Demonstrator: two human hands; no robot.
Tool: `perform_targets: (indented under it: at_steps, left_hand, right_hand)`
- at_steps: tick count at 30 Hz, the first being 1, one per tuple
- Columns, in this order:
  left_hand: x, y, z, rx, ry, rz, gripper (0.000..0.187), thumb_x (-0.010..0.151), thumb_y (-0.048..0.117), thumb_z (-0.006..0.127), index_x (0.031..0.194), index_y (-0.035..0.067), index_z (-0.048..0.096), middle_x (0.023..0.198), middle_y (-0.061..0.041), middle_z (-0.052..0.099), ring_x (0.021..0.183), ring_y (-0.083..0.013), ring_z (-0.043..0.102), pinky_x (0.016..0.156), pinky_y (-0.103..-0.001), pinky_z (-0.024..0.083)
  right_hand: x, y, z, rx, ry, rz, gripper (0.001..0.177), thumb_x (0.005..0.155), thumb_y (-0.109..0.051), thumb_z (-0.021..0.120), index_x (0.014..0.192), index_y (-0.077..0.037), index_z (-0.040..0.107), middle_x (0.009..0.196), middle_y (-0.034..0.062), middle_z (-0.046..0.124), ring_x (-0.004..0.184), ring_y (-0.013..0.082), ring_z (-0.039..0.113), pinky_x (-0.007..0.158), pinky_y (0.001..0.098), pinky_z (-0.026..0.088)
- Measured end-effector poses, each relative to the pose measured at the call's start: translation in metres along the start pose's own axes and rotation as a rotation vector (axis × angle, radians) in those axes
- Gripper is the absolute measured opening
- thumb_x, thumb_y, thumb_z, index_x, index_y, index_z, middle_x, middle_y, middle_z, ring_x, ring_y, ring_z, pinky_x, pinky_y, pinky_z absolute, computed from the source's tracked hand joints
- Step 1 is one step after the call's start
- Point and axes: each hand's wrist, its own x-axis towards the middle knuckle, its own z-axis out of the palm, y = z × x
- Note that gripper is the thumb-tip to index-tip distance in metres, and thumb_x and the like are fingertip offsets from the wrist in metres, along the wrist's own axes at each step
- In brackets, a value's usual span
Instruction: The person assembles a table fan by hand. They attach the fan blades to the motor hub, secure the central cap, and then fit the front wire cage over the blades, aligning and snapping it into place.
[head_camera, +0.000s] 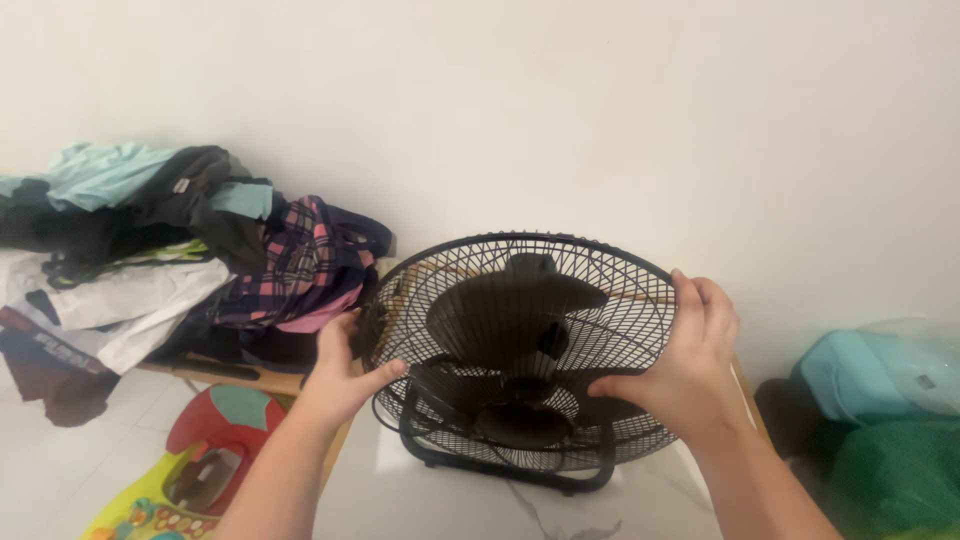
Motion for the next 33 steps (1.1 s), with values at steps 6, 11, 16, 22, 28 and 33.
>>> perform_targets:
  at_steps: [6,11,16,22,28,33]
  left_hand:
    - [-0.003,0.113,0.013,0.612,0.059,0.475,0.148,0.040,0.056,0.099,0.150,-0.005,0.020,0.154,-0.030,0.026,0.148,-0.0478,0.021,0.119,-0.054,0.023]
    - [0.007,0.170,0.030,0.687,-0.071,0.376,0.149,0.039,0.052,0.101,0.153,0.003,0.019,0.157,-0.025,0.019,0.146,-0.0475,0.019,0.115,-0.061,0.018]
    - [0.008,0.168,0.033,0.642,-0.054,0.372,0.149,0.040,0.048,0.101,0.154,0.000,0.018,0.153,-0.026,0.024,0.142,-0.0477,0.023,0.115,-0.059,0.023]
    - [0.009,0.165,0.035,0.643,-0.040,0.394,0.146,0.039,0.046,0.102,0.152,0.000,0.022,0.152,-0.025,0.027,0.142,-0.0469,0.025,0.116,-0.059,0.024]
    - [0.008,0.164,0.036,0.645,-0.043,0.392,0.147,0.038,0.044,0.102,0.151,-0.003,0.022,0.151,-0.027,0.027,0.141,-0.0480,0.025,0.115,-0.058,0.024]
    - [0.010,0.163,0.035,0.642,-0.044,0.422,0.147,0.038,0.045,0.102,0.150,-0.006,0.021,0.151,-0.027,0.027,0.141,-0.0480,0.025,0.115,-0.058,0.025]
  right_hand:
    - [0.001,-0.003,-0.004,-0.016,-0.058,0.048,0.152,0.032,-0.037,0.105,0.154,0.000,0.022,0.151,0.0232,0.021,0.139,0.0423,0.023,0.115,0.0485,0.030]
    - [0.002,-0.014,-0.009,-0.028,-0.042,0.041,0.149,0.034,-0.038,0.105,0.152,-0.001,0.022,0.151,0.0225,0.021,0.140,0.0421,0.022,0.116,0.0484,0.028]
    - [-0.018,0.016,0.013,-0.098,0.144,-0.083,0.142,0.040,-0.047,0.103,0.149,0.000,0.026,0.151,0.0210,0.025,0.139,0.0402,0.026,0.119,0.0507,0.023]
    - [-0.136,0.142,0.142,0.813,0.683,0.137,0.104,0.086,-0.051,0.073,0.155,0.011,0.026,0.156,0.0259,0.024,0.147,0.0397,0.029,0.126,0.0508,0.023]
    - [-0.195,0.181,0.260,1.715,-0.040,1.291,0.098,0.103,-0.073,0.028,0.157,0.009,0.024,0.164,0.0274,0.027,0.150,0.0413,0.029,0.119,0.0493,0.023]
    - [-0.172,0.196,0.288,2.355,0.029,1.350,0.085,0.099,-0.067,0.028,0.156,-0.004,0.033,0.167,0.0082,0.032,0.151,0.0267,0.027,0.120,0.0475,0.018]
